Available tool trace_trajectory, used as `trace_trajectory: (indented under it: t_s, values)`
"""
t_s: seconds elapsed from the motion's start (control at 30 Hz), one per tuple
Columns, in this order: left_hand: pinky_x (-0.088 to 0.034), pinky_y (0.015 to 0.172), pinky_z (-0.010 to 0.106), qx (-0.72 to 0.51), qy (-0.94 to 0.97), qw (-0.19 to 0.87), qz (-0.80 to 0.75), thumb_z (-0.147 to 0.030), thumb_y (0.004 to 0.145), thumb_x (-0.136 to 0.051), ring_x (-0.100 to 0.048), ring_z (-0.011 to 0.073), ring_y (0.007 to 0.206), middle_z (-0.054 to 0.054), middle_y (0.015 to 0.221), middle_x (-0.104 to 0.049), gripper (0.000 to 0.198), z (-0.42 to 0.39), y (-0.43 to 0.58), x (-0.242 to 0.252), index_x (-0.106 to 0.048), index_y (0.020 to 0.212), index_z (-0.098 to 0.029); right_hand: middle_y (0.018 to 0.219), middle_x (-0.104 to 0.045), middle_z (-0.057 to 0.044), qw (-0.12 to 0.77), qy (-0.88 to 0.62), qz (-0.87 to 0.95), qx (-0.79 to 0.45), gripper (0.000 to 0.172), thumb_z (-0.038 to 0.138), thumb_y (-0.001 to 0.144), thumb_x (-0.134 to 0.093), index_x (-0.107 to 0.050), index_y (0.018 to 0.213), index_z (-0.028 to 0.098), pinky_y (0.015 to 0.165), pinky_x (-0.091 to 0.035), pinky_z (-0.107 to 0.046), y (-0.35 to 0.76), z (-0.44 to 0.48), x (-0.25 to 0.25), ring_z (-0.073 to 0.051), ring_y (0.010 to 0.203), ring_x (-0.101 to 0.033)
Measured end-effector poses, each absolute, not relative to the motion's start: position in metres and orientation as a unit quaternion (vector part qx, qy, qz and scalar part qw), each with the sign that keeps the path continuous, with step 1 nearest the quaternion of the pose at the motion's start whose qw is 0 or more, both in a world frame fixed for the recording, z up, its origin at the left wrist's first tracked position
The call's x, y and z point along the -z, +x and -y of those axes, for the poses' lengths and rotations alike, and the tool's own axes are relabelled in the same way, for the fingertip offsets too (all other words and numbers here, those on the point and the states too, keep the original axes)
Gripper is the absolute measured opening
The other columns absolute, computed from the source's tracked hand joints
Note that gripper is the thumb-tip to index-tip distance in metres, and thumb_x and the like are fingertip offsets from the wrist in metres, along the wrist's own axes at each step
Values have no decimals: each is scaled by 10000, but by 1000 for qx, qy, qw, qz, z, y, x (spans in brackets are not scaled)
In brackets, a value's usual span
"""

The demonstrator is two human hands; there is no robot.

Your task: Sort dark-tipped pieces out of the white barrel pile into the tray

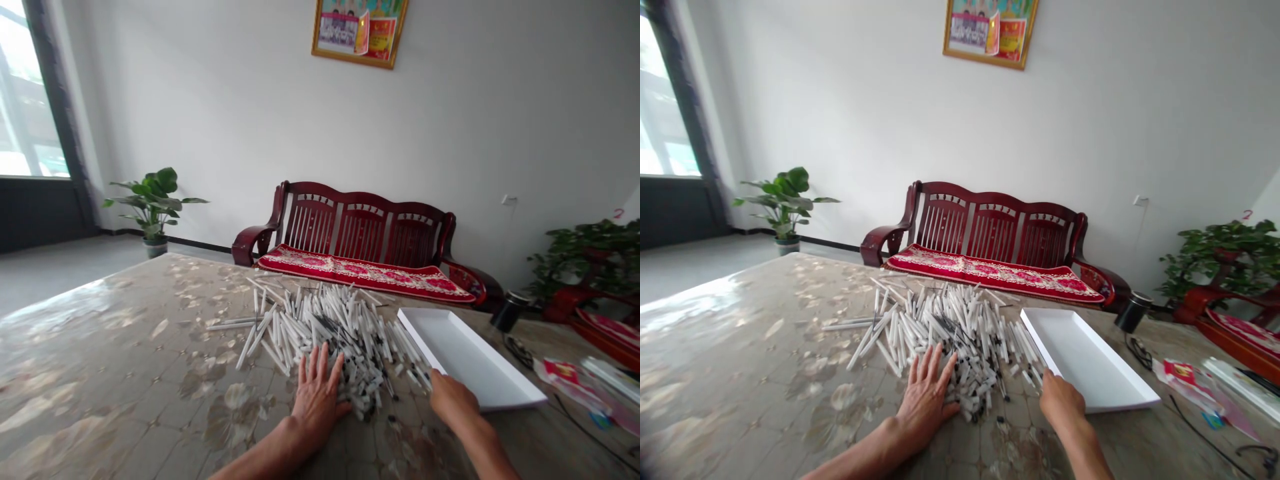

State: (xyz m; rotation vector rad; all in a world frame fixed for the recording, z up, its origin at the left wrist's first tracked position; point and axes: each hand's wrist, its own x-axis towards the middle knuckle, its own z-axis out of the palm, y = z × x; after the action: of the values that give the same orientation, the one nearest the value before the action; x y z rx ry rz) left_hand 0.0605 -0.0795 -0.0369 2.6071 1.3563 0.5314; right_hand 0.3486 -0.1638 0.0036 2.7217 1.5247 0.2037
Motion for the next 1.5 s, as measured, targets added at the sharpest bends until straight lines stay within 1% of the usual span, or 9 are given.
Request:
trace_trajectory:
  t_s: [0.23, 0.33, 0.47, 0.63, 0.8, 1.03, 1.23, 1.37, 1.5]
  values:
    - [-111, 1165, 631, -179, 883, 97, -424, -559, 772, -656, -176, 388, 1474, 149, 1600, -276, 854, 55, 63, 33, -328, 1510, -283, 901, -751, -133, -12, 875, -474, -91, 248, 106, 788, -487, -673, 922, 199, 594, -469, -320, 340, 160, -8, -290, 812, -734]
    - [-85, 1158, 649, -167, 888, 127, -409, -605, 728, -678, -159, 400, 1475, 148, 1609, -252, 936, 55, 58, 23, -292, 1522, -297, 970, -745, -101, -134, 839, -507, -147, 220, 204, 830, -464, -621, 981, 230, 636, -507, -323, 315, 157, -7, -267, 863, -722]
    - [-48, 1098, 747, -172, 919, 144, -325, -807, 590, -631, -131, 466, 1461, 178, 1611, -216, 1113, 60, 51, 29, -270, 1525, -324, 1015, -725, -94, -273, 701, -625, -206, 258, 200, 888, -389, -539, 1098, 220, 681, -551, -302, 263, 155, 21, -221, 882, -718]
    - [-41, 1076, 776, -215, 922, 123, -297, -859, 504, -624, -152, 488, 1450, 179, 1609, -222, 1190, 61, 57, 52, -270, 1520, -352, 910, -729, -72, -258, 592, -719, -256, 286, 194, 956, -338, -499, 1192, 213, 573, -548, -264, 229, 145, 54, -194, 740, -726]
    - [-60, 1073, 778, -218, 913, 115, -325, -805, 588, -631, -166, 488, 1446, 179, 1607, -229, 1048, 53, 72, 56, -346, 1490, -353, 892, -711, -54, -219, 606, -722, -250, 279, 166, 955, -332, -520, 1150, 233, 548, -530, -256, 240, 126, 54, -185, 709, -716]
    - [-24, 1082, 762, -207, 904, 131, -351, -776, 546, -695, -149, 480, 1452, 180, 1610, -220, 1098, 41, 89, 50, -339, 1493, -348, 908, -702, -34, -202, 618, -729, -214, 309, 107, 920, -369, -563, 1122, 237, 614, -535, -248, 253, 105, 49, -173, 760, -710]
    - [-3, 1090, 748, -209, 894, 132, -375, -718, 625, -689, -116, 442, 1471, 167, 1607, -239, 982, 35, 97, 50, -370, 1474, -339, 982, -736, -43, -238, 614, -731, -179, 296, 153, 933, -405, -614, 1123, 237, 685, -552, -263, 265, 97, 45, -183, 850, -720]
    - [-17, 1121, 710, -249, 886, 131, -368, -689, 664, -686, -160, 415, 1468, 142, 1571, -337, 871, 36, 92, 47, -457, 1417, -316, 1056, -749, -47, -291, 600, -724, -177, 297, 201, 956, -417, -632, 1159, 238, 786, -551, -270, 272, 91, 32, -182, 934, -718]
    - [-119, 1140, 644, -345, 842, 136, -392, -463, 799, -674, -357, 362, 1378, 104, 1410, -545, 545, 37, 92, 30, -573, 1308, -296, 1070, -741, -42, -271, 627, -714, -157, 320, 136, 919, -446, -644, 1147, 241, 792, -529, -279, 264, 80, 7, -186, 942, -704]
